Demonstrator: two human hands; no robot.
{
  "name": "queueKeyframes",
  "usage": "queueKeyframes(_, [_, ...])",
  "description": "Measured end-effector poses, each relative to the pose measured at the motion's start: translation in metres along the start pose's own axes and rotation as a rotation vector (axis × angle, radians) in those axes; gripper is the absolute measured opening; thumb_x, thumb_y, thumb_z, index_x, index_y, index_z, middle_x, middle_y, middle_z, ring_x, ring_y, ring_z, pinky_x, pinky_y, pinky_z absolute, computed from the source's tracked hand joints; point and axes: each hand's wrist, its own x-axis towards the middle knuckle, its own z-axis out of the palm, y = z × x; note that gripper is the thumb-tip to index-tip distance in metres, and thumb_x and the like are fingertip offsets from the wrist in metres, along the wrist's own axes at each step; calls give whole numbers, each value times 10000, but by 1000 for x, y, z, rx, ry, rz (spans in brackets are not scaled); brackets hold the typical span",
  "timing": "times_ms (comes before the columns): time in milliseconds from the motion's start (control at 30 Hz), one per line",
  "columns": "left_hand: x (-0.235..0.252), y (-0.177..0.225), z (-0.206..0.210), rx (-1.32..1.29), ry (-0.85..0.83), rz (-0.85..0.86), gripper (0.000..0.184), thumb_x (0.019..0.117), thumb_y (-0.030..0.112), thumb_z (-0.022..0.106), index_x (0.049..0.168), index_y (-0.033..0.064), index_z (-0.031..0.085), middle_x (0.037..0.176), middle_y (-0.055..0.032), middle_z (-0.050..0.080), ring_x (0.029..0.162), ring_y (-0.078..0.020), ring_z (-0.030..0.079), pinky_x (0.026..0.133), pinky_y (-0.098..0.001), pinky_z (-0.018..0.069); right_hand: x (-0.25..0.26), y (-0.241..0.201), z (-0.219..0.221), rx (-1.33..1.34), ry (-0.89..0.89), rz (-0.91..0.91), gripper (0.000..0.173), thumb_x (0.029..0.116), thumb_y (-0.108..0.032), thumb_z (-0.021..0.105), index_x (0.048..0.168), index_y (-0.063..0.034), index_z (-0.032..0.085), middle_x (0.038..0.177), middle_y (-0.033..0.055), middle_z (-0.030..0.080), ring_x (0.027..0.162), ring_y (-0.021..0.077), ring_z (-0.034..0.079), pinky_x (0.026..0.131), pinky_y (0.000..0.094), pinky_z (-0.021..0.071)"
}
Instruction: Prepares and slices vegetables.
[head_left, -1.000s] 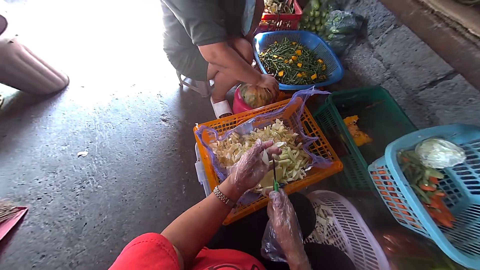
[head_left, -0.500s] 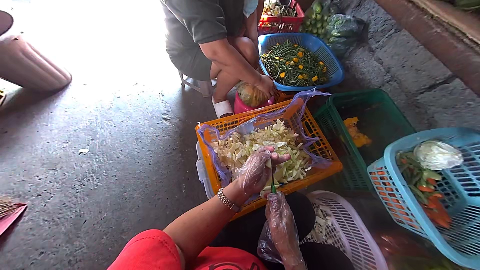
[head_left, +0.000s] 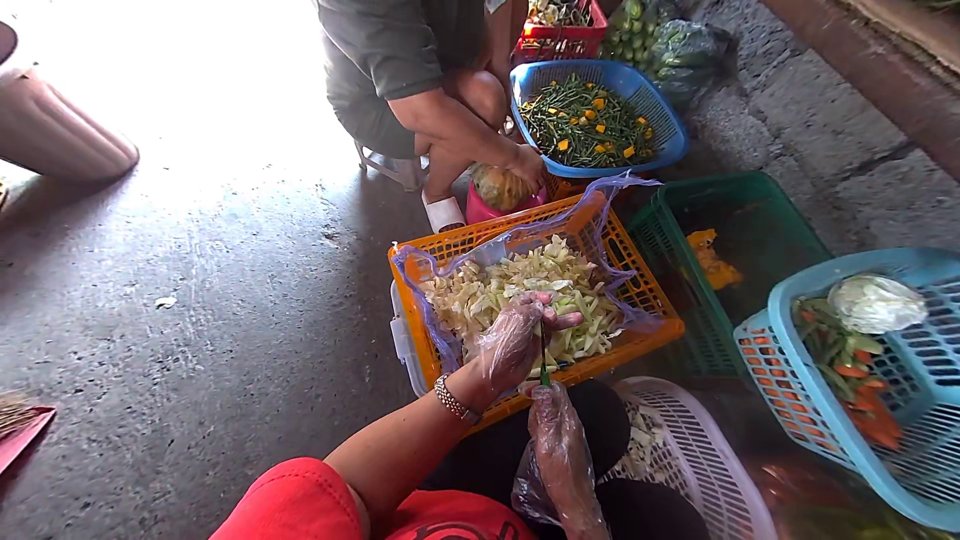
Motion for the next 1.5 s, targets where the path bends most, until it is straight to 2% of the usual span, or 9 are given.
queueKeyframes(333, [-2, -4, 1, 3, -26, 6, 253, 1057, -15, 287, 984, 55, 519, 756, -38, 667, 761, -163, 716, 791, -300, 602, 3, 2, 3, -42, 47, -33, 434, 1076, -319, 390, 1101, 40, 632, 734, -32, 513, 618, -30, 470, 615, 158, 444])
queueKeyframes(567, [-4, -8, 2, -66, -24, -23, 333, 1100, 89, 271, 939, 56, 561, 683, -39, 657, 729, -179, 718, 799, -329, 606, 9, 1, 4, -55, 52, 1, 429, 1082, -308, 380, 1103, 47, 620, 765, -20, 520, 662, -26, 478, 655, 162, 441])
queueKeyframes(667, [-4, -10, -10, -7, -226, 23, 479, 1111, 264, 148, 1132, 26, 563, 918, -114, 739, 973, -241, 728, 943, -385, 562, 9, 3, 3, 0, 54, 20, 427, 1080, -340, 372, 1082, 11, 615, 743, -65, 487, 634, -59, 454, 630, 128, 430])
queueKeyframes(733, [-4, -10, -14, 128, -321, 40, 476, 1094, 298, 172, 1278, -8, 487, 1083, -125, 723, 1091, -224, 692, 1007, -379, 526, 8, 4, 2, 11, 40, 33, 436, 1078, -351, 364, 1084, 5, 616, 735, -64, 482, 625, -45, 451, 624, 141, 430])
queueKeyframes(833, [-4, -7, -7, 289, -295, 29, 348, 1035, 135, 415, 1329, -49, 437, 1116, -107, 703, 1056, -162, 681, 985, -338, 525, 9, 5, 2, 27, 10, 43, 431, 1078, -338, 344, 1074, 0, 611, 714, -66, 470, 607, -29, 449, 608, 156, 434])
queueKeyframes(1033, [-3, -8, -10, 360, -281, 88, 381, 1071, 158, 340, 1379, -61, 387, 1126, -105, 700, 1048, -151, 687, 989, -332, 530, 12, 2, 3, 34, -28, 78, 414, 1083, -291, 333, 1092, 18, 608, 738, -46, 485, 637, -18, 460, 633, 168, 438])
queueKeyframes(1200, [3, -6, -23, 449, -401, 96, 660, 999, 177, 529, 1515, -62, 194, 1329, -168, 619, 1210, -187, 632, 1074, -350, 488, 16, 7, 3, 104, -36, 48, 428, 1084, -290, 302, 1067, 7, 610, 709, -76, 466, 598, -40, 432, 590, 144, 418])
queueKeyframes(1333, [3, -5, -22, 470, -394, 51, 444, 1027, 101, 436, 1432, -51, 340, 1276, -123, 648, 1150, -152, 655, 1031, -327, 512, 16, 6, 2, 26, -40, 87, 438, 1082, -303, 298, 1082, 12, 602, 720, -50, 463, 611, 1, 443, 603, 189, 431])
queueKeyframes(1500, [5, -7, -23, 452, -387, 34, 342, 1041, 78, 396, 1365, -31, 406, 1238, -100, 666, 1129, -147, 662, 1019, -325, 517, 18, 8, 2, 21, -51, 94, 428, 1089, -279, 293, 1089, 19, 601, 734, -35, 474, 624, 10, 455, 618, 193, 441])
